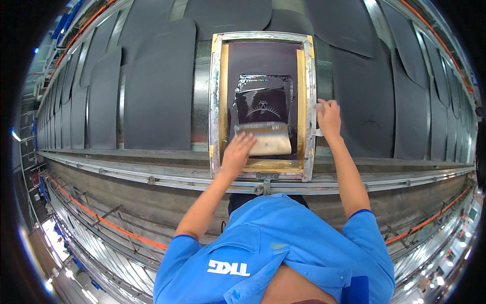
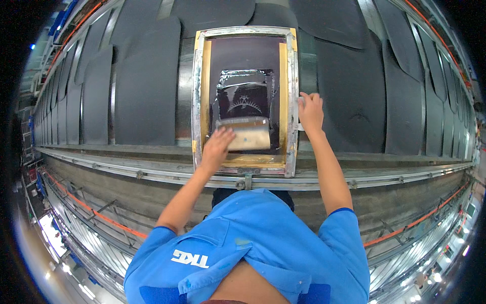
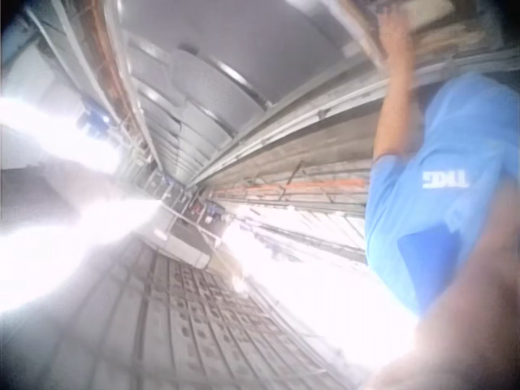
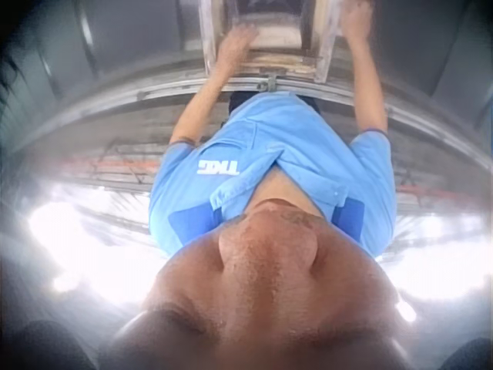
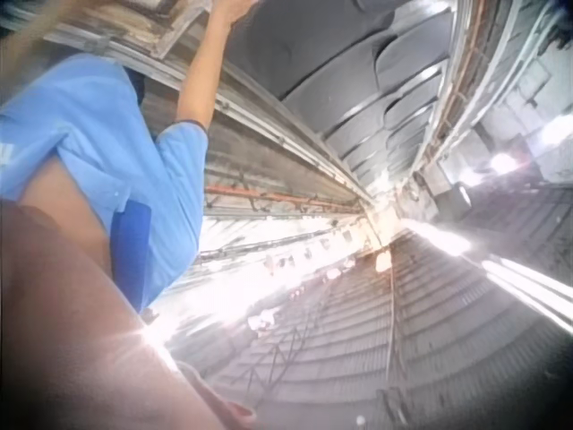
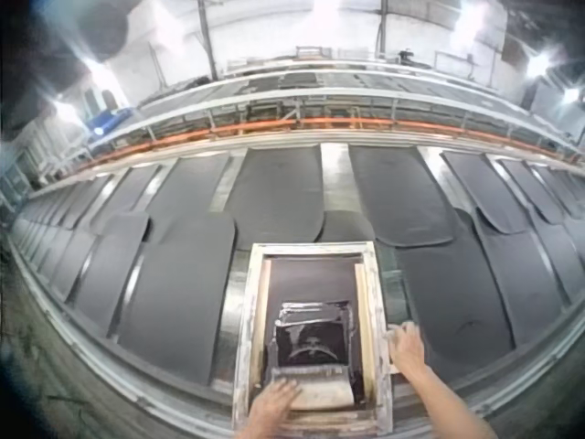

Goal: The person performs screen printing by repeatedly pulling a squeegee across a mesh frame to transfer dark ink onto a fabric surface. The person briefly moves the frame to a workbench to add more ink from a container before returning to the printing station to continue the process.

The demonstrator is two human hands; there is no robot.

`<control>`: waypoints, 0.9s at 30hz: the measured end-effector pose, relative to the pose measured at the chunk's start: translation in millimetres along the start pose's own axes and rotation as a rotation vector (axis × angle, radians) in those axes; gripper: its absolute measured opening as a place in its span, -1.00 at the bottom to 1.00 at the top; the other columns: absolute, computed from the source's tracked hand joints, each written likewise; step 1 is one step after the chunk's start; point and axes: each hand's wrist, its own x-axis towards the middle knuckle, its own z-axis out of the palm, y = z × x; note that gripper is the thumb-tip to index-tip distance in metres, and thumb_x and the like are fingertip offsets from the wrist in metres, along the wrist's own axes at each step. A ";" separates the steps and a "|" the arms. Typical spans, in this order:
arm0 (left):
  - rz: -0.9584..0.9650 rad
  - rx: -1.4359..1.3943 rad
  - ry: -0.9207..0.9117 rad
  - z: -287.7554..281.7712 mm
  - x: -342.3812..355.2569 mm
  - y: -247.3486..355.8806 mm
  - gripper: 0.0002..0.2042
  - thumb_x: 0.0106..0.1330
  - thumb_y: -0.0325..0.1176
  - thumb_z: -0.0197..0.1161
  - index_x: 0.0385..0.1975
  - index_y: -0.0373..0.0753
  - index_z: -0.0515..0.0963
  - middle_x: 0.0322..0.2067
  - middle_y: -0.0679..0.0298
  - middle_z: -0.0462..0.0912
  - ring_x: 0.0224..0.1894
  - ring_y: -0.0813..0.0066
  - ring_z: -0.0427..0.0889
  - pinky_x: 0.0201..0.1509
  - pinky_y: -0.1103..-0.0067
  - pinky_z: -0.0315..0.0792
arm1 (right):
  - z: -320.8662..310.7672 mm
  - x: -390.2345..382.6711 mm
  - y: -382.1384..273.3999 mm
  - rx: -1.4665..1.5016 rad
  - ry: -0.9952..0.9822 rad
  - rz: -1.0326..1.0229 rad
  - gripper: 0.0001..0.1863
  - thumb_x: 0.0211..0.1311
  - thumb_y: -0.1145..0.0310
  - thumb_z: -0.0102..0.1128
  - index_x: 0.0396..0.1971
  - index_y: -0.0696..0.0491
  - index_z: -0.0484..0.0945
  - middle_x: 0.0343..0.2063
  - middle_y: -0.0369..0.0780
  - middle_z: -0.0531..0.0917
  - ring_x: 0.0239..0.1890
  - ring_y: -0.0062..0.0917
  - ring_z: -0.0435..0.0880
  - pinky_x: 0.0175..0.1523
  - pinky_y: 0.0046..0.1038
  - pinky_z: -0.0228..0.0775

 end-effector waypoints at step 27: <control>-0.073 -0.167 0.039 -26.2 120.9 -46.0 -0.54 -0.01 -0.62 0.35 -0.02 -0.17 0.68 -0.01 0.16 0.71 0.04 0.15 0.67 0.15 0.36 0.55 | 7.9 -1.0 -72.7 0.286 -0.156 -0.437 -0.50 -0.04 0.61 0.33 0.02 0.11 0.59 0.04 -0.07 0.64 0.15 -0.15 0.57 0.27 -0.23 0.41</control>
